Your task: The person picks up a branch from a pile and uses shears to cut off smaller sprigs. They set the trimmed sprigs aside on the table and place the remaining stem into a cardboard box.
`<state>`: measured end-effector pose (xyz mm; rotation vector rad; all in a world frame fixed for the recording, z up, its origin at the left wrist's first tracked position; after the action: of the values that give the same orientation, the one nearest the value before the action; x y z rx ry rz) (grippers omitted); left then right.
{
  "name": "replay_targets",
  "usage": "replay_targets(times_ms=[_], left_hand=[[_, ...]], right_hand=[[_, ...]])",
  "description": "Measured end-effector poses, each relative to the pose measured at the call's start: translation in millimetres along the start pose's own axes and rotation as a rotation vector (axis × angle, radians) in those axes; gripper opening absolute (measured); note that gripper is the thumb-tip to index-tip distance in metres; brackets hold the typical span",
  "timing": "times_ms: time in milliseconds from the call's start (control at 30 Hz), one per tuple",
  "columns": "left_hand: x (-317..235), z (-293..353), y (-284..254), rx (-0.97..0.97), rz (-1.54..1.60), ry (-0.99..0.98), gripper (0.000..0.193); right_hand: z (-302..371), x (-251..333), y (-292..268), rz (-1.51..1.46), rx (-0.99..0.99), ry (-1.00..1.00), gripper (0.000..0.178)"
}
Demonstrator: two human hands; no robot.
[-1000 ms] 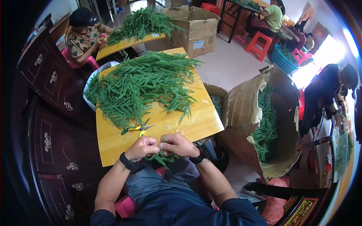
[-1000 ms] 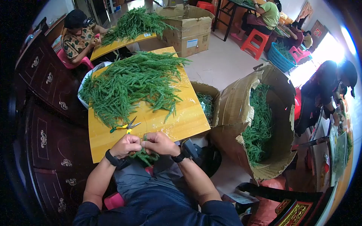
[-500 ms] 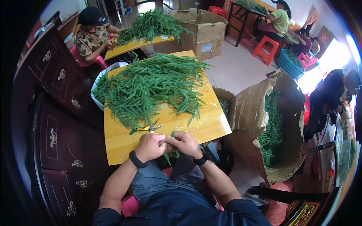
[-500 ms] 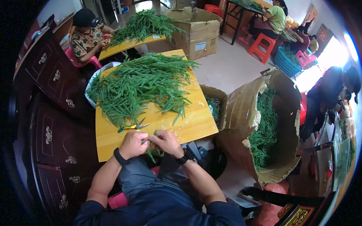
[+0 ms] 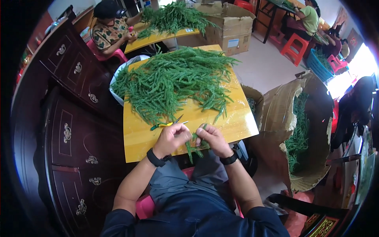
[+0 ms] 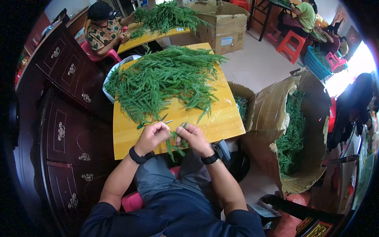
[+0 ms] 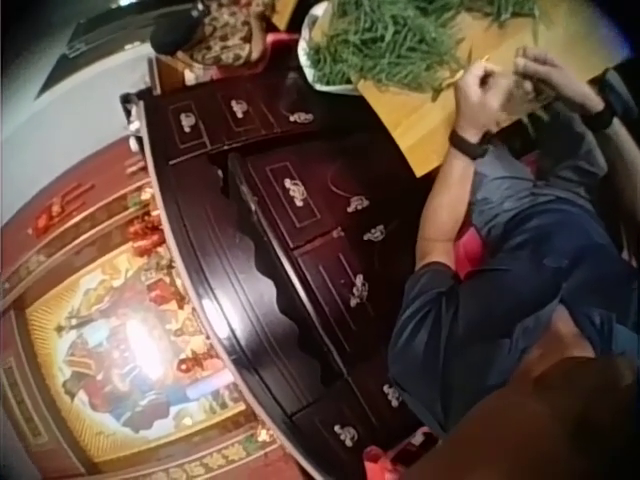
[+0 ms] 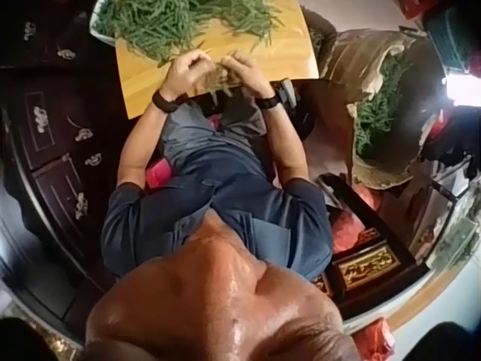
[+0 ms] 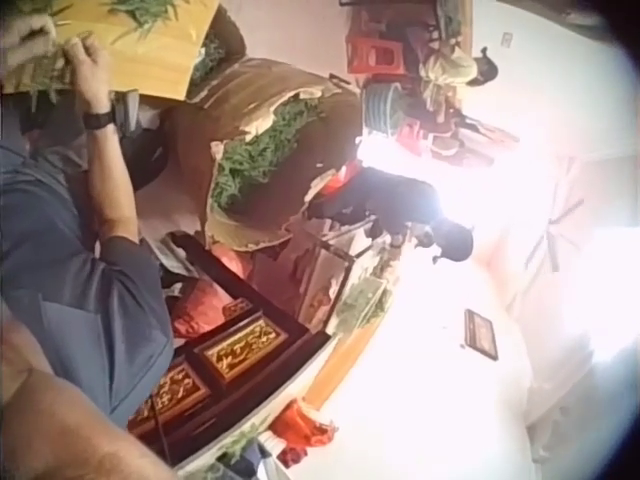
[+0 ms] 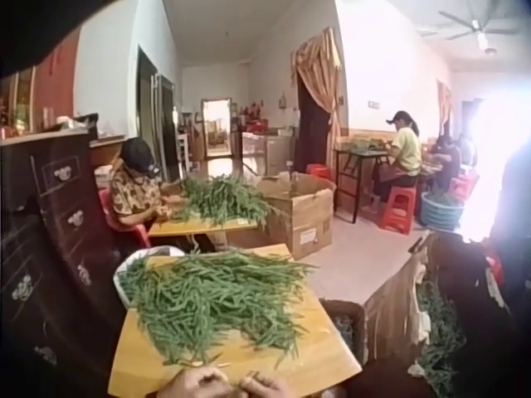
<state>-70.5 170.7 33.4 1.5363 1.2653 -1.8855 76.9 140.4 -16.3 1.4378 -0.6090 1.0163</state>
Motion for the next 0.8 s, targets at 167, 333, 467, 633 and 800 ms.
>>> replay_targets(times_ms=[167,333,467,633,800], left_hand=[[36.9,8.5,2.1,-0.119,0.654,-0.416,0.022],[30.5,5.0,29.6,0.264,0.930,-0.422,0.028],[26.7,8.2,39.0,0.461,0.994,-0.301,0.035],[36.0,12.1,44.8,0.537,0.967,-0.337,0.037],[40.6,12.7,46.7,0.559,0.988,-0.332,0.041]], right_hand=[[1.3,8.3,2.5,-0.122,0.038,-0.033,0.019],[3.7,13.5,8.2,-0.075,0.149,-0.052,0.019],[9.1,19.2,16.0,-0.111,0.241,-0.061,0.019],[15.2,19.2,14.1,-0.109,0.312,-0.046,0.019],[14.7,23.0,17.9,-0.018,0.344,-0.052,0.022]])
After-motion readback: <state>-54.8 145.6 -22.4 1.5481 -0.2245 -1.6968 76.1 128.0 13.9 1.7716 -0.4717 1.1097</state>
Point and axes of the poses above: each hand's wrist, its own z-axis away from the middle knuckle, its own y-axis out of the palm, x = y × z, the point moved 7 cm from there along -z, towards the middle knuckle, and after that the axes turned 6 degrees about -z, right-handed, at the moved point
